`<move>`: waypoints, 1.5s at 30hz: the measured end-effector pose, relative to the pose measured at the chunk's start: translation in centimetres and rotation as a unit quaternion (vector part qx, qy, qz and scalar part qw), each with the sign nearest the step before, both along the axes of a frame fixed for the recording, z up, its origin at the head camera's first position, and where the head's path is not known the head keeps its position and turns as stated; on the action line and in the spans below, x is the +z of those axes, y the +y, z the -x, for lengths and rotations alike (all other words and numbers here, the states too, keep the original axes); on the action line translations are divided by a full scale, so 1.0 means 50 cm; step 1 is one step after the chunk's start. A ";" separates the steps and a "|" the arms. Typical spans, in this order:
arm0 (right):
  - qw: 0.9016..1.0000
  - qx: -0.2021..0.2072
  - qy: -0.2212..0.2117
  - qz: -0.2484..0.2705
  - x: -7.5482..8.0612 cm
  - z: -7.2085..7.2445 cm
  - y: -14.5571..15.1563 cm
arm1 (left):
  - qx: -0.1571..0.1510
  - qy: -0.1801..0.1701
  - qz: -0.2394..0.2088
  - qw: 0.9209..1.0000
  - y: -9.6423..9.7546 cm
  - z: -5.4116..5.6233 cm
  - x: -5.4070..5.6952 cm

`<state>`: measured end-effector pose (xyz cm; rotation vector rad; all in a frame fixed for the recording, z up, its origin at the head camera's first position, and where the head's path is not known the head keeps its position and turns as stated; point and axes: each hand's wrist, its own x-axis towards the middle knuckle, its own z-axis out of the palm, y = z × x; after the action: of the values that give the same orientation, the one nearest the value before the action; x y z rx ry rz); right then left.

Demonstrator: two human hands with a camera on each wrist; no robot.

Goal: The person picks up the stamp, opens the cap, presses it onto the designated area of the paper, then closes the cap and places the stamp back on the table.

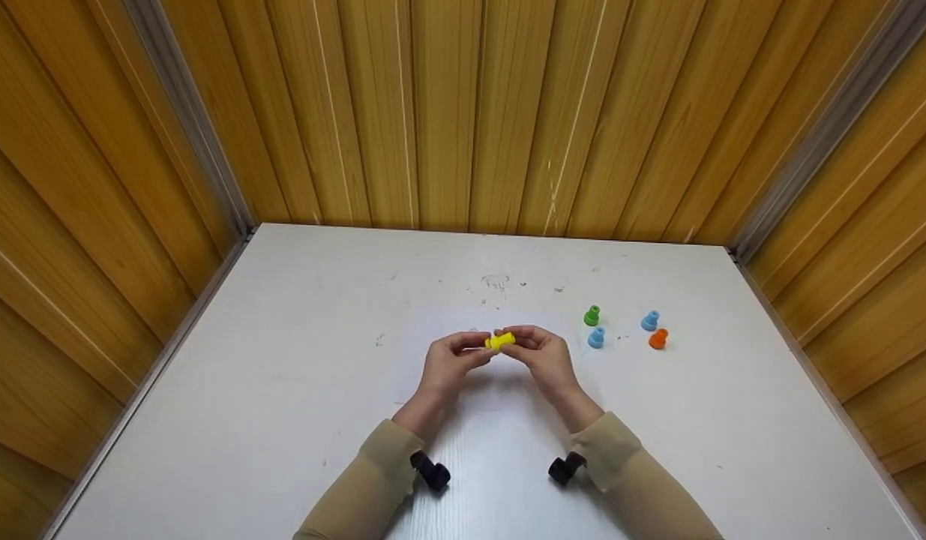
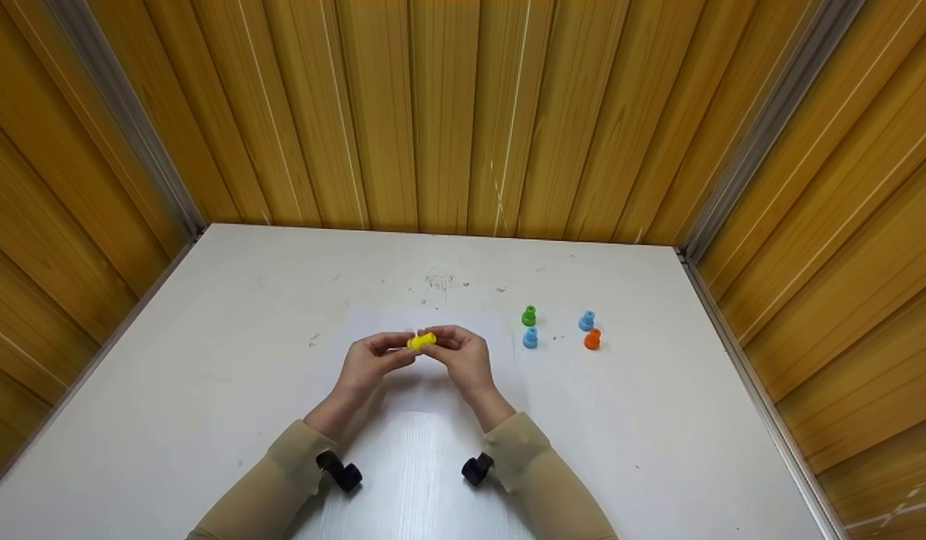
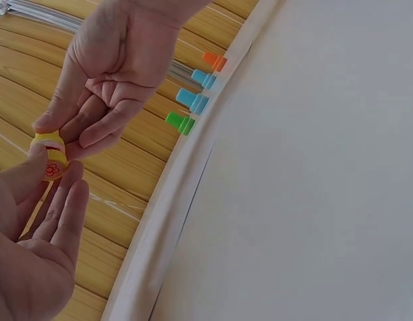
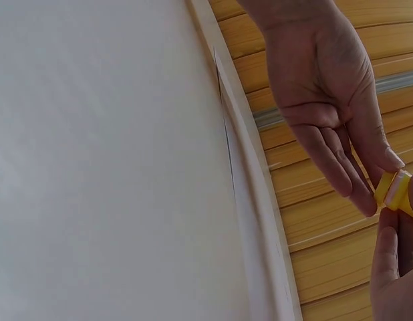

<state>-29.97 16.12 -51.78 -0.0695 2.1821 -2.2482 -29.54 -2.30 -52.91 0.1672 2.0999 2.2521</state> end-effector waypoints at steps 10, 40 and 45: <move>1.000 -0.001 0.012 -0.008 -0.010 -0.001 -0.005 | -0.002 0.006 -0.003 1.000 0.003 -0.004 0.001; 0.972 -0.107 0.038 -0.208 0.051 -0.002 0.319 | -0.059 0.005 0.486 0.872 -0.087 0.029 0.009; 0.962 -0.135 0.003 -0.236 0.053 -0.016 0.412 | -0.068 -0.026 0.510 0.857 -0.089 0.029 0.010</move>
<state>-29.19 36.71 -49.13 0.2375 2.8089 -1.7552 -30.97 -6.78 -52.39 0.1737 2.7802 0.8117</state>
